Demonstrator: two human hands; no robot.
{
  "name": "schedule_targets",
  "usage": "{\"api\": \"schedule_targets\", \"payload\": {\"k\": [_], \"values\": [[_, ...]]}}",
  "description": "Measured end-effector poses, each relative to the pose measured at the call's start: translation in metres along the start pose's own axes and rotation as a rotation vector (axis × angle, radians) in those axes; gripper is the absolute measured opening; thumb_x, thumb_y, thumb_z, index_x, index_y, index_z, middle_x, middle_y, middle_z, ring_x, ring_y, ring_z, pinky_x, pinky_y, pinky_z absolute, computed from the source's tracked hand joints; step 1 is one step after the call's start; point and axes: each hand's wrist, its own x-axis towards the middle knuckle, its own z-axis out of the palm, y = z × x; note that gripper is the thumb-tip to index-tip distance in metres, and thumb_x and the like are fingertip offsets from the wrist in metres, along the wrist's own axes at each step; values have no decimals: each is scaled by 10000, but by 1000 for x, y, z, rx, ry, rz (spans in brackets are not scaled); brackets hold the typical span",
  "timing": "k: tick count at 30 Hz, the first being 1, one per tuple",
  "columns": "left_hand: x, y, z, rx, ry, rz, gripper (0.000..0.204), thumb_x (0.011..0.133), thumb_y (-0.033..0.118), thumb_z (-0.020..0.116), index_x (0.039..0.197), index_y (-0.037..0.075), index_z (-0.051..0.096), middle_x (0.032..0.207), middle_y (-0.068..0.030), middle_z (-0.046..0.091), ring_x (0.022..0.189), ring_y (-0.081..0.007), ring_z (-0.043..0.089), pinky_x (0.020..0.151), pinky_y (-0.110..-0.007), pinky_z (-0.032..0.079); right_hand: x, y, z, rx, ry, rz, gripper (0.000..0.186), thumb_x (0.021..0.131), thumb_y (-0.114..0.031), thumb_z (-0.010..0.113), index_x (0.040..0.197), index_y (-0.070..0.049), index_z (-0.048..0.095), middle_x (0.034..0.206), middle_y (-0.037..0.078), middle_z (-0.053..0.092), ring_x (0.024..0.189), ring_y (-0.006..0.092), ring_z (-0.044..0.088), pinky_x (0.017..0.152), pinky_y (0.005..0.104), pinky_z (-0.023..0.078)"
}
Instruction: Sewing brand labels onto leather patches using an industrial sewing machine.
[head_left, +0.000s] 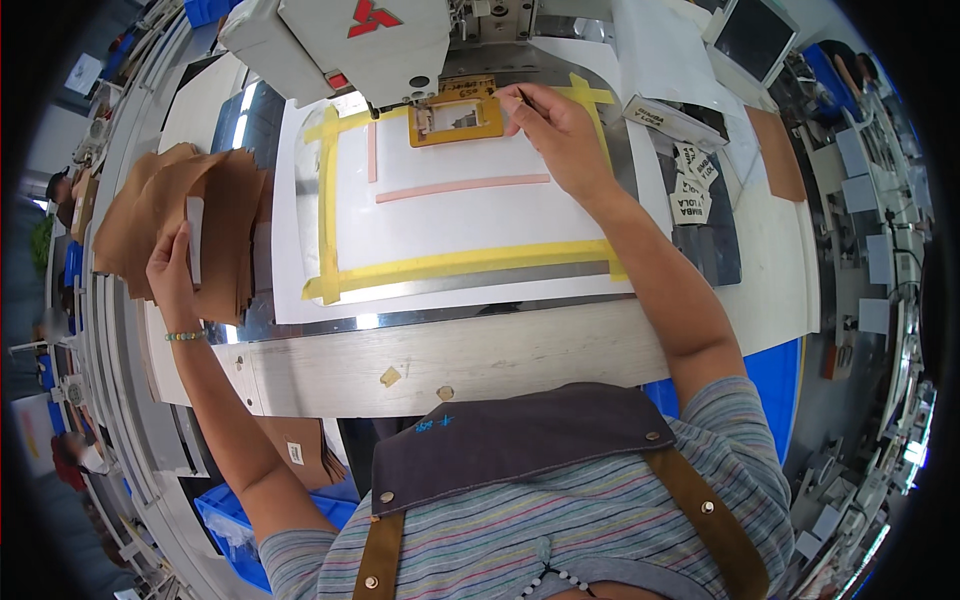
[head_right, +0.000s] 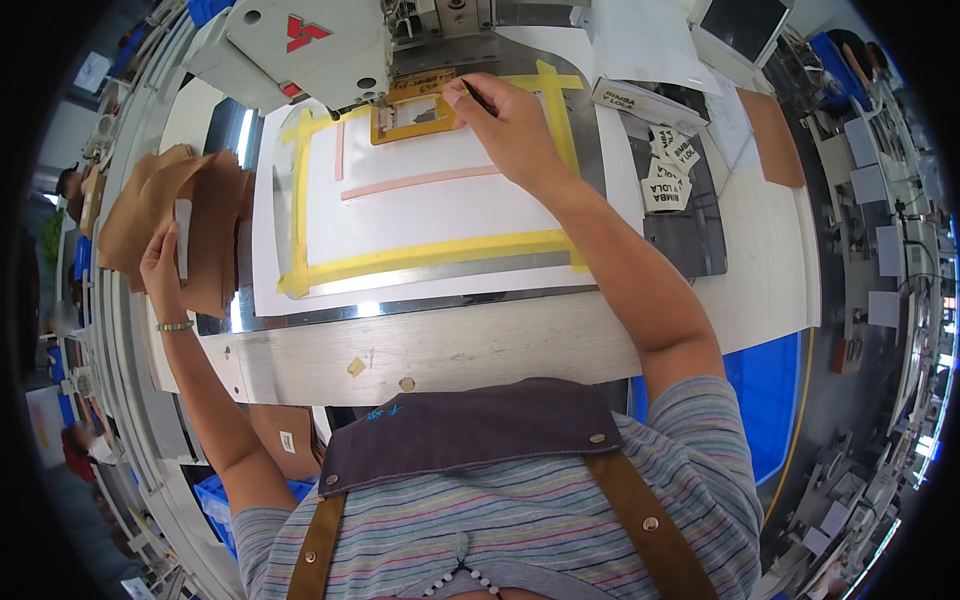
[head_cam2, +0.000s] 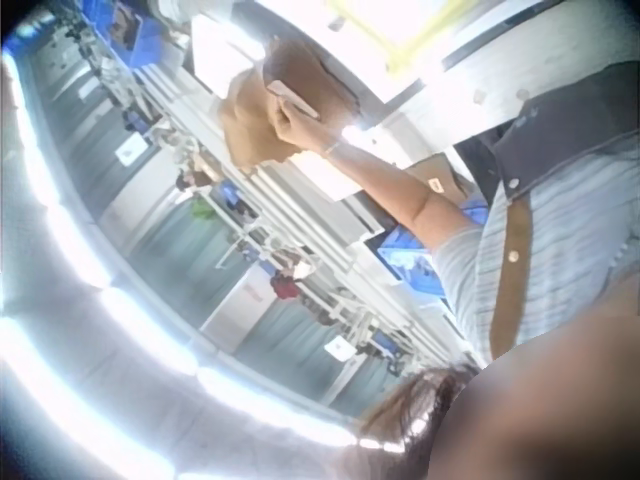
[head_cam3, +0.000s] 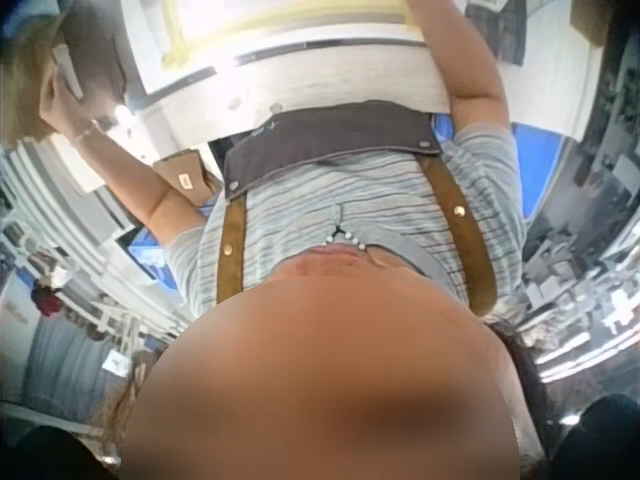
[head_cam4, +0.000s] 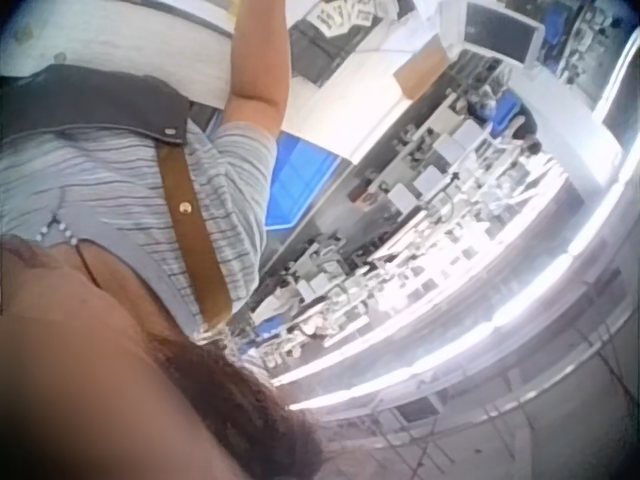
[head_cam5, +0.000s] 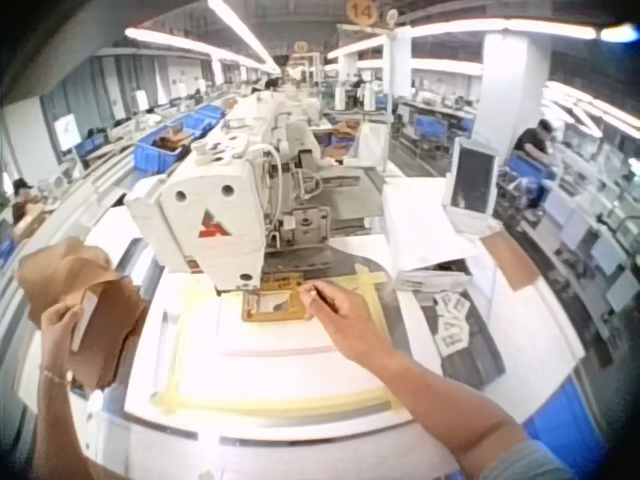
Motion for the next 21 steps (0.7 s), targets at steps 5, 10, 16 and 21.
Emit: {"api": "schedule_targets", "payload": {"k": [5, 10, 16, 21], "values": [[-39, 40, 103, 31, -97, 215, 235, 1015, 127, 722, 1180, -32, 773, 1021, -26, 757, 894, -62, 651, 813, -227, 528, -1, 1, 3, -59, 8, -15, 316, 1080, -303, 646, 1239, -39, 720, 829, -48, 642, 700, 28, 461, 630, 208, 364], [-105, 65, 191, 176, -368, 386, 244, 1015, 135, 697, 1200, -12, 759, 993, -94, 732, 825, -129, 669, 773, -260, 538, -3, 4, 7, -90, -37, -68, 339, 1065, -313, 673, 1225, -17, 718, 849, -9, 658, 762, 66, 587, 678, 230, 434], [-133, 77, 179, 391, -391, 605, 313, 986, 136, 728, 1269, 3, 720, 1153, -135, 722, 1002, -287, 713, 879, -354, 571, -23, -9, 19, -601, -244, -442, 409, 949, -245, 772, 1330, -136, 670, 1126, 14, 700, 878, 229, 710, 762, 369, 577], [-155, 69, 126, 647, -437, 673, 331, 900, 96, 792, 1216, 15, 734, 1251, -135, 719, 1083, -326, 708, 909, -386, 578, -46, -14, 58, -883, -632, -748, 320, 894, -129, 736, 1199, -53, 676, 1055, 22, 695, 886, 193, 729, 636, 346, 585]]}}
